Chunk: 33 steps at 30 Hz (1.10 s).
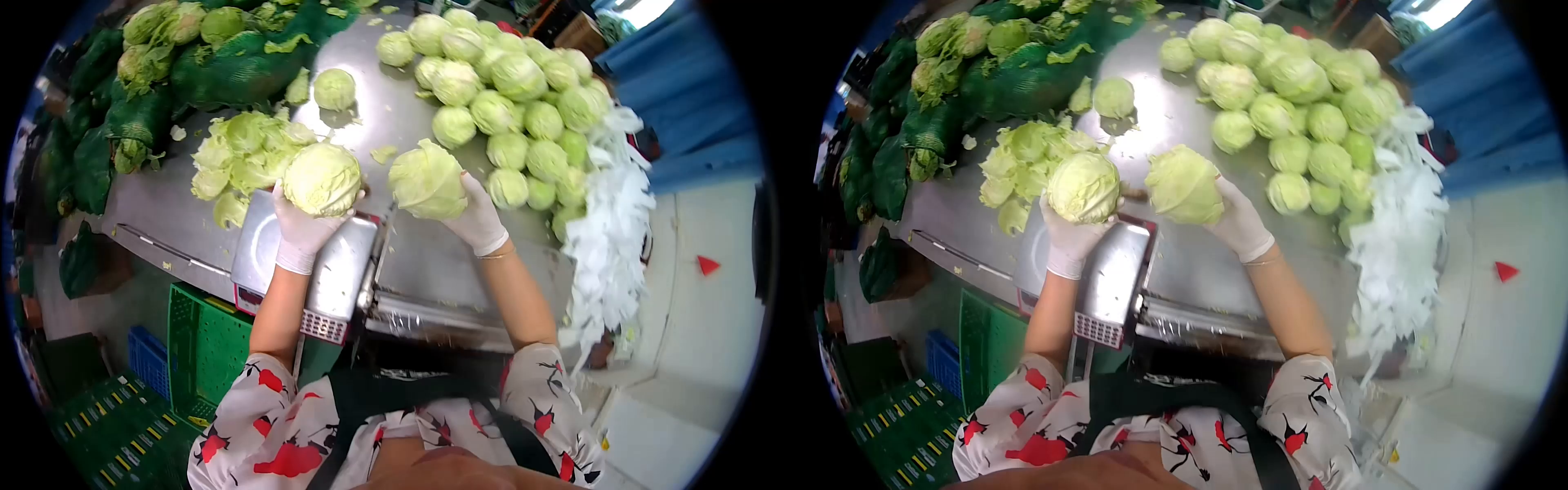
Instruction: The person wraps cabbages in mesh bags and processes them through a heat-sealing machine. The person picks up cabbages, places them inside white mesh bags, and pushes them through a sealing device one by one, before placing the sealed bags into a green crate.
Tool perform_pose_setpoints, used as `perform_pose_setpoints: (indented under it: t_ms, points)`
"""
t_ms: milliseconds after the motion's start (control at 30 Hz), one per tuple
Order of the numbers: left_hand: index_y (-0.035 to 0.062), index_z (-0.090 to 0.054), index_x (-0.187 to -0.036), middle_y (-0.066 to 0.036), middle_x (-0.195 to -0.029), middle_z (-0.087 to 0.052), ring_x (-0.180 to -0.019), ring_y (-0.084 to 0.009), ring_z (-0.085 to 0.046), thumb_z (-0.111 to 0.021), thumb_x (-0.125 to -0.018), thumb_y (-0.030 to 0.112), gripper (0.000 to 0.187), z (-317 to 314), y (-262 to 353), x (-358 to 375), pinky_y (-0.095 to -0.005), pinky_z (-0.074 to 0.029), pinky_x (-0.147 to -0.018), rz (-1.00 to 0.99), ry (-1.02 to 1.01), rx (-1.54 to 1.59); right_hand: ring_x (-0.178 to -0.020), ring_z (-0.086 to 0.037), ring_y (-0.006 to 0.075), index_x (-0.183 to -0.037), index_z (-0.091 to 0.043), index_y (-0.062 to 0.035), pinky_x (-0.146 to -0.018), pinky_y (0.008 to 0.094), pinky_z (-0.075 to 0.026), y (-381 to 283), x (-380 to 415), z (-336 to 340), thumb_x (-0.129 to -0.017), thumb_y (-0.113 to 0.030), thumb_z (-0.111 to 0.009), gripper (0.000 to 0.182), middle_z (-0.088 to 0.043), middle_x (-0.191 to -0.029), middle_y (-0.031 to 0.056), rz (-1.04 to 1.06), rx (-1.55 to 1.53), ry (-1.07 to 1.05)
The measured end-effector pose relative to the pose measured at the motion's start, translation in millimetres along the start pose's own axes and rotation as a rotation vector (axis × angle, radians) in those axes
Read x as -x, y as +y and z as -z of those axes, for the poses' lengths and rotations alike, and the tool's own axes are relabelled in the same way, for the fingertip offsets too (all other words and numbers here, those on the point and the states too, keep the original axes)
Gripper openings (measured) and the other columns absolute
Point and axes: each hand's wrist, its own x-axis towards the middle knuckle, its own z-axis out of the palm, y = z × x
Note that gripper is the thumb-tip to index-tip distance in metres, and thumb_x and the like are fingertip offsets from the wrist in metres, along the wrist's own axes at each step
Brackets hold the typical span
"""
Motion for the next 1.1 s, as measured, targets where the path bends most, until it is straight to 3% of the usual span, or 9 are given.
perform_pose_setpoints:
  t_ms: [100, 167, 333, 433, 567, 633, 733, 933, 1100]
  points:
    - [0.0144, -0.028, -0.153, -0.023, -0.151, -0.034, -0.133, -0.0426, -0.04, -0.059, -0.076, 0.075, 0.102, -49, -22, 18, -0.0585, -0.039, -0.105, -0.046, 0.273, -0.057, -0.135, -0.045, 0.0274, -0.149, -0.034, -0.0037, -0.11, 0.0492, -0.038, 28, 61, -12, -0.103, -0.037, -0.04, 0.057, -0.046, -0.146, 0.0134, 0.129, 0.095, 0.083]
    - [0.0123, -0.029, -0.152, -0.025, -0.149, -0.036, -0.128, -0.0447, -0.045, -0.06, -0.074, 0.076, 0.105, -79, -78, 22, -0.0571, -0.047, -0.096, -0.066, 0.379, 0.124, -0.133, -0.048, 0.0272, -0.148, -0.036, -0.0032, -0.107, 0.0499, -0.041, 18, 130, -21, -0.104, -0.037, -0.04, 0.056, -0.047, -0.145, 0.0138, 0.123, 0.123, 0.21]
    - [0.0092, -0.029, -0.151, -0.025, -0.147, -0.038, -0.124, -0.0476, -0.048, -0.064, -0.073, 0.075, 0.108, -83, -115, 30, -0.0492, -0.05, -0.097, 0.246, 0.095, 0.216, -0.119, -0.06, 0.028, -0.142, -0.043, -0.0051, -0.086, 0.041, -0.057, 15, 210, -37, -0.101, -0.049, -0.045, 0.06, -0.054, -0.138, 0.0138, 0.107, -0.04, 0.416]
    - [0.0068, -0.028, -0.151, -0.024, -0.144, -0.041, -0.121, -0.0443, -0.051, -0.072, -0.072, 0.064, 0.107, -109, -157, 22, -0.0464, -0.051, -0.096, 0.101, 0.243, -0.089, -0.113, -0.064, 0.0257, -0.139, -0.047, -0.005, -0.081, 0.0367, -0.059, 12, 239, -22, -0.1, -0.049, -0.047, 0.059, -0.059, -0.13, 0.0135, 0.165, 0.083, 0.565]
    - [0.0033, -0.024, -0.152, -0.023, -0.138, -0.043, -0.124, -0.0398, -0.048, -0.085, -0.064, 0.035, 0.111, -117, -197, 20, -0.046, -0.042, -0.107, -0.116, 0.175, -1.402, -0.104, -0.066, 0.0234, -0.133, -0.05, -0.0001, -0.077, 0.0333, -0.059, 18, 256, 2, -0.096, -0.042, -0.059, 0.056, -0.059, -0.124, 0.0159, 0.187, 0.454, 0.87]
    - [0.0006, -0.022, -0.151, -0.024, -0.136, -0.042, -0.127, -0.0402, -0.047, -0.088, -0.059, 0.021, 0.115, -110, -228, 23, -0.0445, -0.039, -0.109, -0.301, 0.105, -1.953, -0.108, -0.062, 0.0282, -0.128, -0.051, 0.0062, -0.088, 0.0352, -0.052, 39, 259, 32, -0.091, -0.04, -0.067, 0.062, -0.059, -0.123, 0.021, 0.308, 0.785, 1.01]
    - [-0.0009, -0.014, -0.153, -0.023, -0.133, -0.042, -0.124, -0.0384, -0.046, -0.09, -0.057, 0.022, 0.125, -101, -262, 31, -0.0451, -0.038, -0.108, -0.224, 0.118, -1.938, -0.113, -0.058, 0.0345, -0.132, -0.047, 0.0084, -0.097, 0.0414, -0.045, 61, 264, 41, -0.087, -0.047, -0.069, 0.074, -0.059, -0.121, 0.0258, 0.353, 1.21, 1.145]
    - [-0.0029, -0.006, -0.154, -0.027, -0.148, -0.032, -0.136, -0.0381, -0.037, -0.091, -0.058, 0.025, 0.132, -99, -274, 40, -0.0436, -0.029, -0.115, -0.124, 0.287, -1.892, -0.112, -0.058, 0.0375, -0.129, -0.054, 0.0026, -0.096, 0.0416, -0.047, 29, 295, 36, -0.087, -0.045, -0.069, 0.065, -0.059, -0.122, 0.0259, 0.156, 1.312, 0.953]
    - [-0.0048, -0.009, -0.154, -0.027, -0.154, -0.024, -0.143, -0.0377, -0.027, -0.088, -0.062, 0.023, 0.124, -99, -287, 50, -0.0441, -0.022, -0.119, -0.226, 0.383, -1.738, -0.107, -0.061, 0.0337, -0.116, -0.062, 0.0019, -0.093, 0.04, -0.049, 11, 315, 62, -0.09, -0.034, -0.069, 0.045, -0.064, -0.115, 0.0187, 0.338, 1.261, 0.929]
